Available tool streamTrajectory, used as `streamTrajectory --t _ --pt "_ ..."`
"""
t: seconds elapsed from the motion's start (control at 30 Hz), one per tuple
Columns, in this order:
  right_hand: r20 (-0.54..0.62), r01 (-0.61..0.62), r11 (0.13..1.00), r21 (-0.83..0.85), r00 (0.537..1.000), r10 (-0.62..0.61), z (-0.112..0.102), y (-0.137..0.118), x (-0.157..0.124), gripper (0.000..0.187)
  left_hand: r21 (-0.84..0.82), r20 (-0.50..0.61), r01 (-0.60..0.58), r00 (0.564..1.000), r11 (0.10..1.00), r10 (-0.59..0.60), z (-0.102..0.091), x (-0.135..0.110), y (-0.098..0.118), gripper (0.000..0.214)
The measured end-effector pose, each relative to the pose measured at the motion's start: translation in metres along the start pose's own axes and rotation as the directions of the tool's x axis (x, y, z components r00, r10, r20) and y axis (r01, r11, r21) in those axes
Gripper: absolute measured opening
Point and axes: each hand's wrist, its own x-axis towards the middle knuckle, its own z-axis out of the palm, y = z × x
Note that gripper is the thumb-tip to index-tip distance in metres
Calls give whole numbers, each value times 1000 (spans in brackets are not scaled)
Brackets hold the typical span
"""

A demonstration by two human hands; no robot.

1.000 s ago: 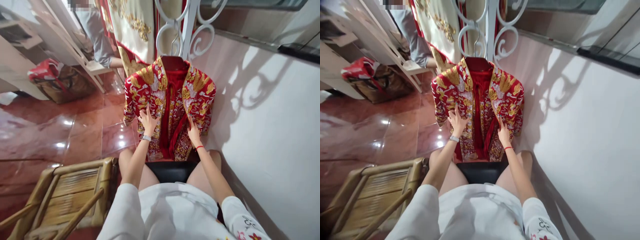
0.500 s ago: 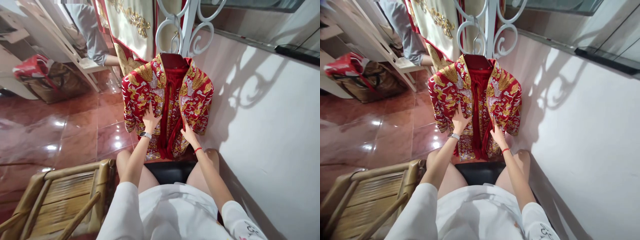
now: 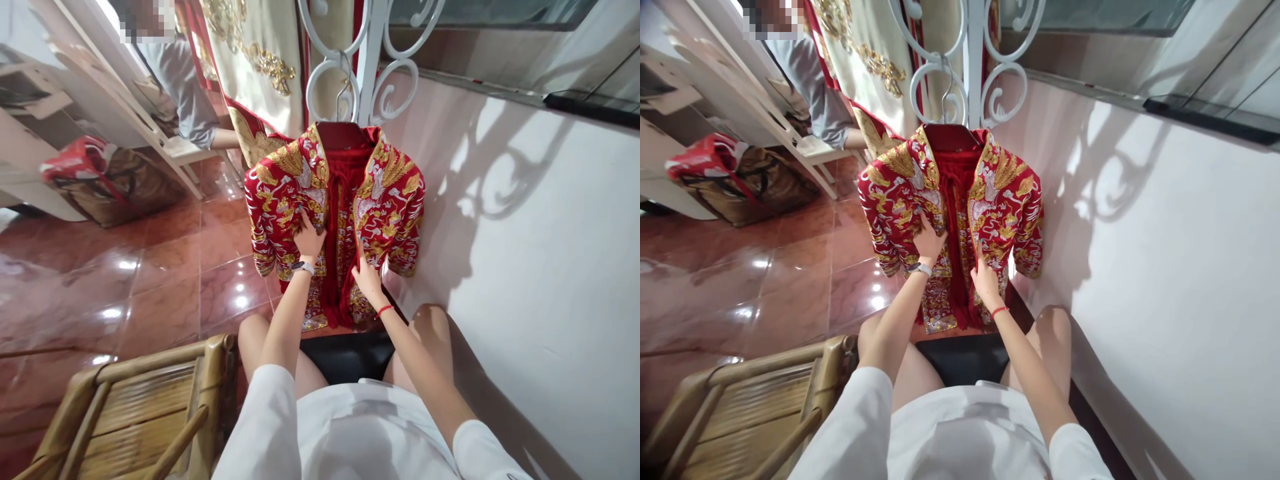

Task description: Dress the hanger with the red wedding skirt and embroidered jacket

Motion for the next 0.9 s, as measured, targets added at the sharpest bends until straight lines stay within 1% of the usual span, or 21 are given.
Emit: streamTrajectory --t 0.07,0.13,0.23,0.3,0.37,0.43,0.5,0.57,0.63,0.7,0.73,0.8,0.83,0.87,0.9 --pt "12 -12 1000 -7 1000 12 4 0 -3 58 -12 -15 20 1000 1000 -21 2 3 0 88" --pt "0 -52 998 -25 999 52 6 6 -4 58 -37 -8 28 1000 999 -29 3 1 -2 81" --pt "-21 -82 996 -34 996 82 1 12 -4 65 -74 24 -1 1000 997 3 -4 -18 -3 74" --pt "-1 -32 999 -13 1000 32 -11 6 -5 69 -96 58 -30 998 995 36 -17 -39 1 72" --pt "12 78 997 25 997 -78 -25 -9 -9 69 -137 90 -68 993 988 81 -34 -62 8 73" --pt "-14 197 978 71 980 -196 -37 -27 -13 68 -201 94 -116 986 973 137 -50 -79 16 75" --pt "-32 271 958 93 963 -269 -43 -39 -16 68 -262 107 -160 975 952 194 -62 -88 22 78" --pt "13 262 963 65 965 -264 -39 -42 -16 69 -287 176 -157 961 945 213 -66 -89 23 79" --pt "75 202 979 7 977 -202 -29 -38 -12 72 -292 241 -119 951 949 193 -64 -88 23 79" --pt "95 169 986 -14 981 -167 -16 -33 -8 75 -318 250 -79 954 945 164 -60 -87 25 81" --pt "91 177 984 6 980 -177 -11 -31 -5 76 -347 240 -70 957 935 161 -57 -86 26 82" --pt "62 219 969 114 972 -227 -3 -29 -3 76 -422 214 -64 962 904 168 -50 -87 27 83" --pt "40 249 946 205 964 -262 1 -27 -3 75 -475 208 -62 961 878 180 -45 -88 24 83" --pt "15 279 906 318 954 -299 5 -23 -4 74 -546 205 -54 959 836 196 -39 -89 19 83" --pt "-15 299 846 442 945 -326 9 -16 -6 72 -628 196 -31 961 778 197 -31 -92 10 82"
